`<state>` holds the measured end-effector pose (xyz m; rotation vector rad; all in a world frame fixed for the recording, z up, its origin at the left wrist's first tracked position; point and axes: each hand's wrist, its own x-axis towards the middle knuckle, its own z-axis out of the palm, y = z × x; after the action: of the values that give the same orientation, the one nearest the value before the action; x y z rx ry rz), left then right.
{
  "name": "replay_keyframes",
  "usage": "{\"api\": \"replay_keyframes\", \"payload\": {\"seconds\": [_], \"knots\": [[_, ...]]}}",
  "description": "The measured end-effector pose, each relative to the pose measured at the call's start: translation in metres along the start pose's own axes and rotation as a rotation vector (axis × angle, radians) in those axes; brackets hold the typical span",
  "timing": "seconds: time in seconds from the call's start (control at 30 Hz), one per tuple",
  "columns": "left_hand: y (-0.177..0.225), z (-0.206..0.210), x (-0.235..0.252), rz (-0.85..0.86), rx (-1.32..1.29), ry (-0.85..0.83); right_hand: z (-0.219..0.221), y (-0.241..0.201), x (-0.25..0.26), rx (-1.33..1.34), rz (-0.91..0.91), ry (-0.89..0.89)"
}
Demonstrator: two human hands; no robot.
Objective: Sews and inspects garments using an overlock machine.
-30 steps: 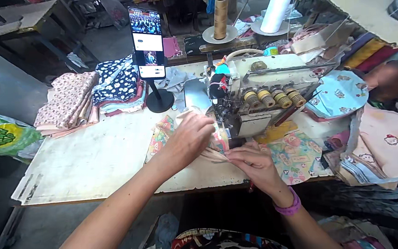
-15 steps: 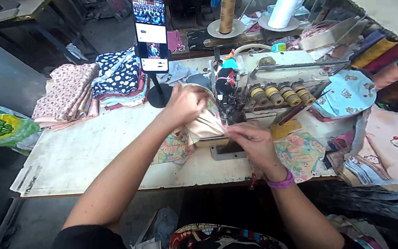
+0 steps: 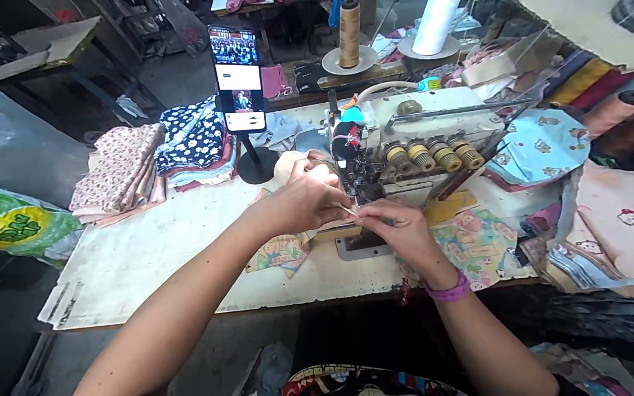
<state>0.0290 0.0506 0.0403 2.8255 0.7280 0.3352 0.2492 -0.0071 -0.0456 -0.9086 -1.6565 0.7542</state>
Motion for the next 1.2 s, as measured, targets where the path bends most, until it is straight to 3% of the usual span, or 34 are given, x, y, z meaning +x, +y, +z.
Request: {"api": "replay_keyframes", "payload": {"seconds": [0.77, 1.07, 1.2], "knots": [[0.015, -0.007, 0.003, -0.064, -0.105, 0.127, -0.001, -0.013, 0.006, -0.024, 0.168, -0.038], [0.005, -0.009, 0.001, 0.220, 0.291, 0.123, -0.003, -0.013, 0.006, -0.027, 0.186, -0.054], [-0.003, -0.005, -0.003, 0.197, 0.298, 0.079, -0.003, -0.014, 0.006, -0.039, 0.198, -0.057]]}}
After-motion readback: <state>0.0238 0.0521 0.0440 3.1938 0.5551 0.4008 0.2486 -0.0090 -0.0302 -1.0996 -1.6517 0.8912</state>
